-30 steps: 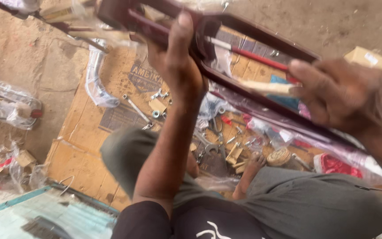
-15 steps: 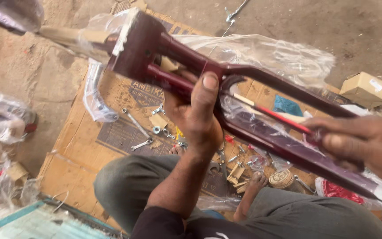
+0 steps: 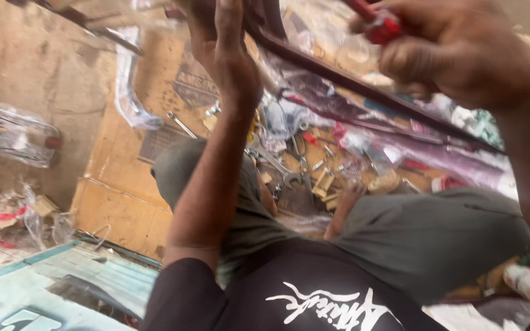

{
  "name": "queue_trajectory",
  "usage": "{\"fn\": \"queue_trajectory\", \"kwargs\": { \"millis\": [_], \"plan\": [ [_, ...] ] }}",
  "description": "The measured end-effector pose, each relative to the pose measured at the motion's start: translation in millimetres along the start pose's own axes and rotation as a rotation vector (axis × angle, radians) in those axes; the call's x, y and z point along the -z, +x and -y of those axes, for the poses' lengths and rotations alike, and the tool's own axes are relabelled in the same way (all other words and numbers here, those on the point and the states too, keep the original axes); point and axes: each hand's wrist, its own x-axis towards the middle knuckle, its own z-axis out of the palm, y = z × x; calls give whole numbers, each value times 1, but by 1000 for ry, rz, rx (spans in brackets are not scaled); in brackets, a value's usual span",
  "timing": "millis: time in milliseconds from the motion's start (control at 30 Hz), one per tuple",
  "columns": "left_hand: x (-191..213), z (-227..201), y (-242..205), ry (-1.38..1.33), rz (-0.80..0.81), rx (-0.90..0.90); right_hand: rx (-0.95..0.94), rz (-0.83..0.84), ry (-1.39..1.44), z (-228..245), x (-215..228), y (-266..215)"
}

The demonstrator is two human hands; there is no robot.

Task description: The person sits on the floor and assembles a maroon bicycle fork. They select a bolt from a container, insert it into the fork, and tighten it using a screwdriver.

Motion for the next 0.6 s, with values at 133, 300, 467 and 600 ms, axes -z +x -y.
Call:
{"fn": "queue_trajectory", "kwargs": {
  "millis": [133, 300, 467, 600],
  "plan": [
    [36, 12, -11, 309, 349, -123, 180, -213, -734, 27, -28, -57],
    [63, 55, -2, 357, 527, -31, -62, -152, -349, 0, -82, -102],
    [100, 133, 19, 374, 554, 110, -338, 79, -484, -76, -142, -98],
    [116, 169, 17, 755, 463, 149, -522, 120, -643, -145, -154, -101]
  ]
}}
